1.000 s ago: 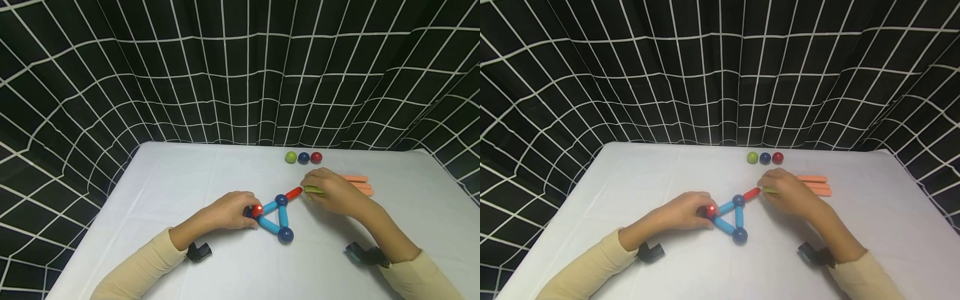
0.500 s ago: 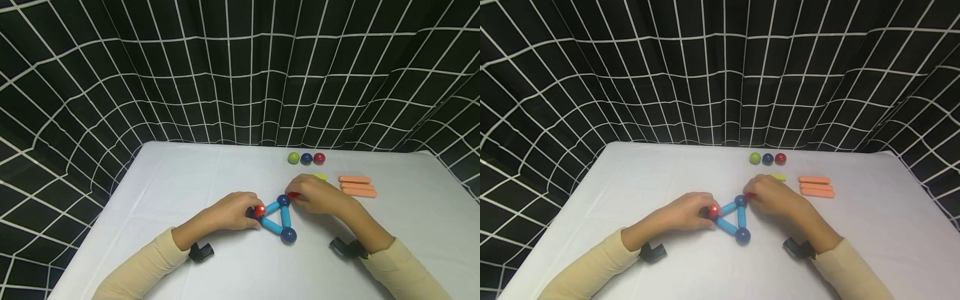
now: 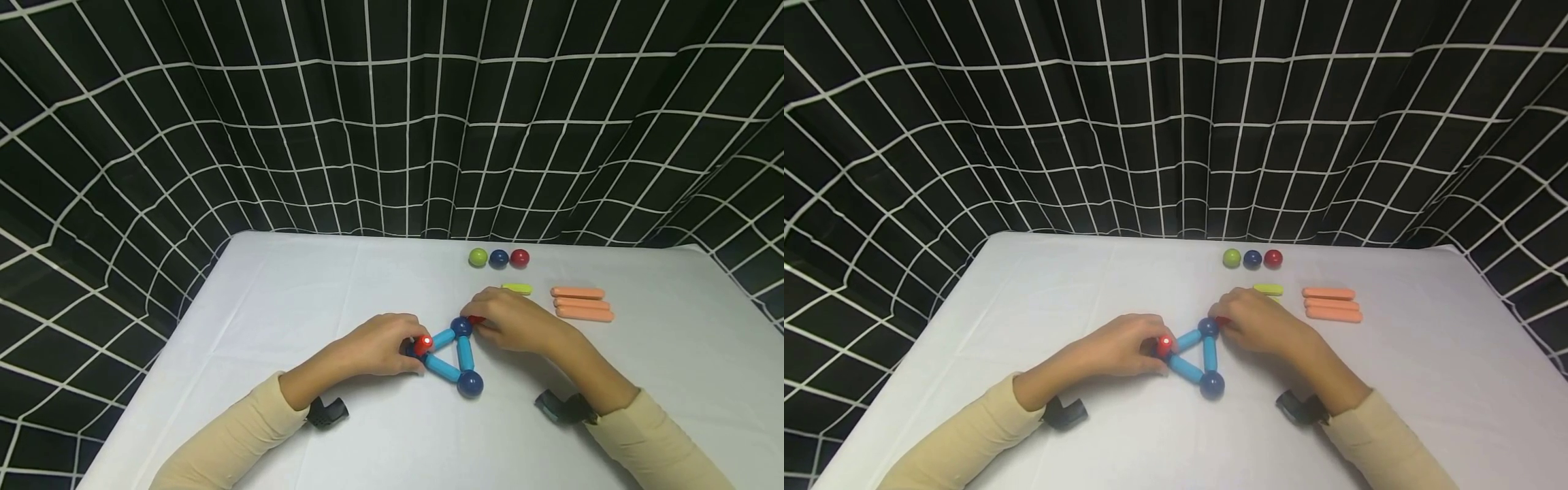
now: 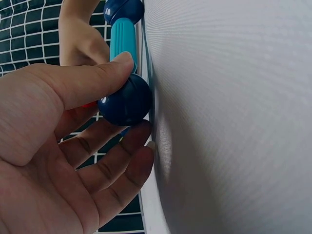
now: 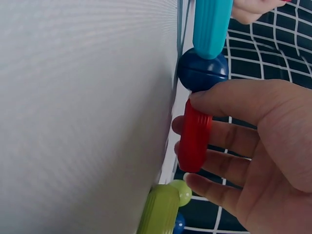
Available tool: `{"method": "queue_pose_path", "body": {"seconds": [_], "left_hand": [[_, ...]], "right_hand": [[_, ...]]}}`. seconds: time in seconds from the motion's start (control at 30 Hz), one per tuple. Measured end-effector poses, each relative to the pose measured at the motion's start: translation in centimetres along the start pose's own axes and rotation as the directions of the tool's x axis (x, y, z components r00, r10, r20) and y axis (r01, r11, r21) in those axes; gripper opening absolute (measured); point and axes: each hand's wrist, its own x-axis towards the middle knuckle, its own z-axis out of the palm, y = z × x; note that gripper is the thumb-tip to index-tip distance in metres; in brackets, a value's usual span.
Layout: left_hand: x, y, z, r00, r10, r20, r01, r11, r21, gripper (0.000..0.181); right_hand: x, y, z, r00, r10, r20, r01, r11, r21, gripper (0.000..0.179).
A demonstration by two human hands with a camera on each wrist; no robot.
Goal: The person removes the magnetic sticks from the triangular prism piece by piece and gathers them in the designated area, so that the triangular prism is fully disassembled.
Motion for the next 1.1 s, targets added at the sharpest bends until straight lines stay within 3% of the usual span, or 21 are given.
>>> {"method": "queue_pose_path", "body": {"seconds": [0.3, 0.47, 0.6, 0.83, 1.1], "left_hand": [[0.0, -0.1, 0.0, 1.0, 0.014, -0.008, -0.014, 1.0, 0.015, 0.03], [0.0, 0.0, 0.0, 1.0, 0.023, -0.017, -0.023, 0.999, 0.028, 0.03], [0.0, 0.0, 0.0, 1.0, 0.021, -0.014, -0.021, 1.0, 0.02, 0.031], [0.0, -0.1, 0.1, 1.0, 0.024, -0.013, -0.023, 1.0, 0.014, 0.031], [0.0, 0.0, 0.0, 1.0, 0.013, -0.01, -0.013, 1.0, 0.004, 0.031]], "right_hand": [[0.1, 0.1, 0.1, 1.0, 0.008, -0.019, -0.008, 1.0, -0.014, 0.027], [0.2, 0.3, -0.4, 0.988, 0.066, -0.14, -0.078, 0.993, -0.085, 0.021], [-0.4, 0.6, -1.7, 0.967, 0.111, -0.227, -0.122, 0.992, -0.036, 0.028], [-1.8, 0.4, -2.8, 0.978, 0.149, -0.146, -0.14, 0.987, 0.075, 0.042], [-3.7, -1.2, -1.9, 0.993, 0.1, -0.056, -0.1, 0.995, -0.008, 0.036]]}}
